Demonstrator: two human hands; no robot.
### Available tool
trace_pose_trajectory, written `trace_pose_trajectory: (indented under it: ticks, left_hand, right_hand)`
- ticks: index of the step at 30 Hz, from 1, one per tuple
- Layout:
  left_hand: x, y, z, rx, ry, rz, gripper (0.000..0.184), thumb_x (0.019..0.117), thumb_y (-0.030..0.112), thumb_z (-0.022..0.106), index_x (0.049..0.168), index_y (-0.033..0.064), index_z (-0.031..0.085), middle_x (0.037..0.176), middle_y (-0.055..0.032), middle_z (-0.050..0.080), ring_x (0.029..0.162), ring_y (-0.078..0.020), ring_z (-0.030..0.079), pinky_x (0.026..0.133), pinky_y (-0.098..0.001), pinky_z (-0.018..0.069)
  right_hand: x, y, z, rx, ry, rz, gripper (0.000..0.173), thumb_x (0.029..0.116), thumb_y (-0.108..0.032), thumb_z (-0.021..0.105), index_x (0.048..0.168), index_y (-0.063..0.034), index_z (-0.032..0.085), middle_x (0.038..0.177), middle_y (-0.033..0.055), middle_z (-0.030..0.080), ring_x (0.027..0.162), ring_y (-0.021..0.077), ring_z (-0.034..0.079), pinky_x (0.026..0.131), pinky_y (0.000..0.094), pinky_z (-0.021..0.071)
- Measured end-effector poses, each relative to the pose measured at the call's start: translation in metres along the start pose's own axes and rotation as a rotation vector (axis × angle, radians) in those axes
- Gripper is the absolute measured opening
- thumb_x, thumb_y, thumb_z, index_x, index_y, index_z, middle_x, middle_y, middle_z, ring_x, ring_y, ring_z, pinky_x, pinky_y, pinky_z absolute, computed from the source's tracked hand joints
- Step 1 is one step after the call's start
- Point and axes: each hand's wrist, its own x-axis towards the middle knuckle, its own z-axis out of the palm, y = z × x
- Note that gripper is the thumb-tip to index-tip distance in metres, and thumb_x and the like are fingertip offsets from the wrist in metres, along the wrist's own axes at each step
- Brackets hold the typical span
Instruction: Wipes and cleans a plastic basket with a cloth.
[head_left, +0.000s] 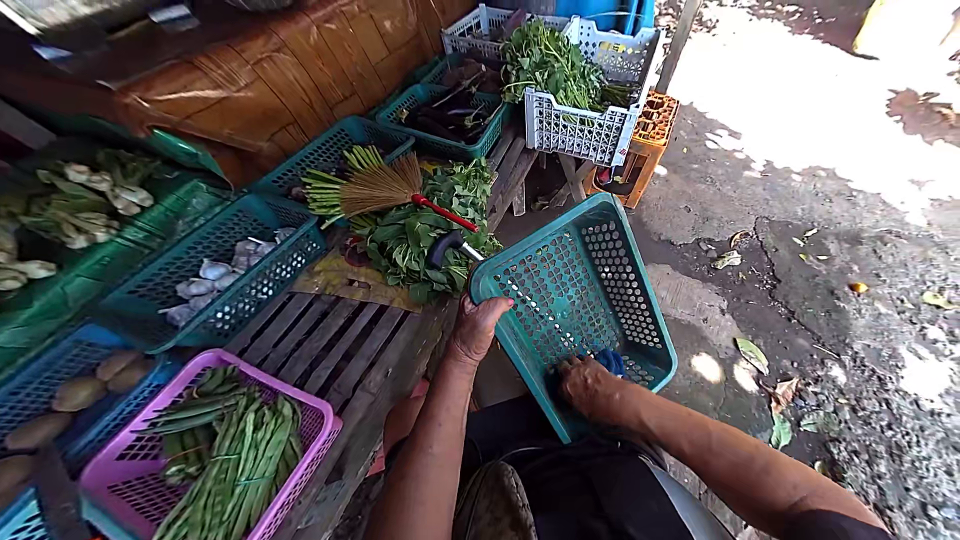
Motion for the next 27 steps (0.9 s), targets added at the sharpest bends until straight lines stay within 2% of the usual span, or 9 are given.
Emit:
trace_pose_trajectory:
  ticks: [2,5,9,11,16,18,20,23,27]
  left_hand:
    - [-0.002,0.003,0.004,0.009,-0.018,0.014,0.041,0.0772,-0.004,0.06,0.116,0.0071,0.058,0.091,0.0058,0.07,0.083,0.0004,0.069,0.077,-0.0203,0.0584]
    - [-0.005,0.004,0.005,0.013,-0.066,0.048,0.045,0.0774,-0.003,0.062,0.121,0.0078,0.057,0.094,0.0059,0.071,0.086,0.0002,0.069,0.079,-0.021,0.059]
    - [-0.003,0.001,0.009,-0.011,-0.127,0.109,0.045,0.0747,0.001,0.063,0.119,0.0114,0.059,0.096,0.0056,0.071,0.087,-0.002,0.069,0.079,-0.0232,0.0596]
    - [-0.001,-0.004,0.006,-0.021,-0.103,0.107,0.045,0.0749,0.002,0.063,0.119,0.0117,0.06,0.094,0.006,0.072,0.086,-0.0022,0.07,0.078,-0.0239,0.0601]
    - [0.002,-0.019,-0.017,-0.068,0.053,0.035,0.042,0.0737,-0.002,0.06,0.113,0.0106,0.059,0.089,0.006,0.073,0.082,-0.0032,0.071,0.076,-0.0251,0.0609]
    - [0.004,-0.024,-0.026,-0.101,0.069,0.01,0.046,0.0721,-0.001,0.061,0.116,0.0106,0.056,0.092,0.0048,0.072,0.084,-0.0046,0.071,0.077,-0.0267,0.0611]
    - [0.003,-0.025,-0.027,-0.134,0.068,0.007,0.046,0.0706,-0.001,0.06,0.115,0.0112,0.056,0.091,0.0047,0.072,0.083,-0.0052,0.071,0.076,-0.0273,0.0612]
    - [-0.001,-0.018,-0.02,-0.142,0.056,0.038,0.044,0.0686,-0.004,0.058,0.109,0.0115,0.058,0.087,0.0056,0.073,0.08,-0.0044,0.072,0.073,-0.0261,0.0617]
    - [-0.004,-0.009,-0.003,-0.147,-0.012,0.126,0.037,0.0791,0.006,0.064,0.116,0.0129,0.059,0.093,0.008,0.074,0.087,-0.0022,0.072,0.08,-0.0244,0.0611]
  right_hand:
    - [-0.007,0.004,-0.035,0.13,0.133,0.006,0.024,0.0988,-0.008,0.057,0.116,0.0056,0.067,0.129,0.031,0.059,0.119,0.0503,0.059,0.094,0.0679,0.0481]
    - [-0.014,0.005,-0.082,0.246,0.584,0.081,0.028,0.0996,-0.011,0.055,0.121,-0.0041,0.07,0.125,0.0252,0.064,0.115,0.0421,0.063,0.096,0.059,0.0505]
    - [0.017,0.0,-0.086,0.121,1.015,0.013,0.027,0.0941,-0.011,0.064,0.119,-0.0096,0.075,0.12,0.0227,0.065,0.113,0.04,0.063,0.091,0.0569,0.053]
    - [0.032,-0.005,-0.061,0.028,0.975,-0.044,0.025,0.0959,-0.008,0.059,0.116,-0.007,0.075,0.119,0.0242,0.065,0.111,0.0426,0.063,0.088,0.058,0.0528]
    - [0.023,0.0,0.015,0.111,0.504,-0.083,0.031,0.1004,-0.005,0.05,0.126,0.0005,0.067,0.131,0.0295,0.058,0.123,0.0468,0.057,0.099,0.06,0.0482]
    - [0.011,0.003,0.024,0.166,0.221,-0.064,0.029,0.1007,-0.005,0.053,0.125,0.0046,0.065,0.138,0.0326,0.052,0.13,0.0502,0.05,0.104,0.0637,0.0428]
    - [0.002,0.01,0.017,0.26,0.095,-0.075,0.025,0.0982,-0.009,0.059,0.116,0.0047,0.068,0.131,0.0306,0.058,0.124,0.0482,0.055,0.101,0.0655,0.0445]
    - [-0.008,0.018,-0.024,0.683,0.241,-0.143,0.013,0.0951,-0.006,0.06,0.098,0.0032,0.068,0.093,0.0184,0.065,0.088,0.0303,0.063,0.079,0.0527,0.049]
    - [-0.012,-0.001,-0.083,1.082,0.62,-0.139,0.026,0.1065,-0.023,0.054,0.105,-0.0028,0.07,0.085,0.0062,0.067,0.078,0.0108,0.062,0.075,0.0332,0.052]
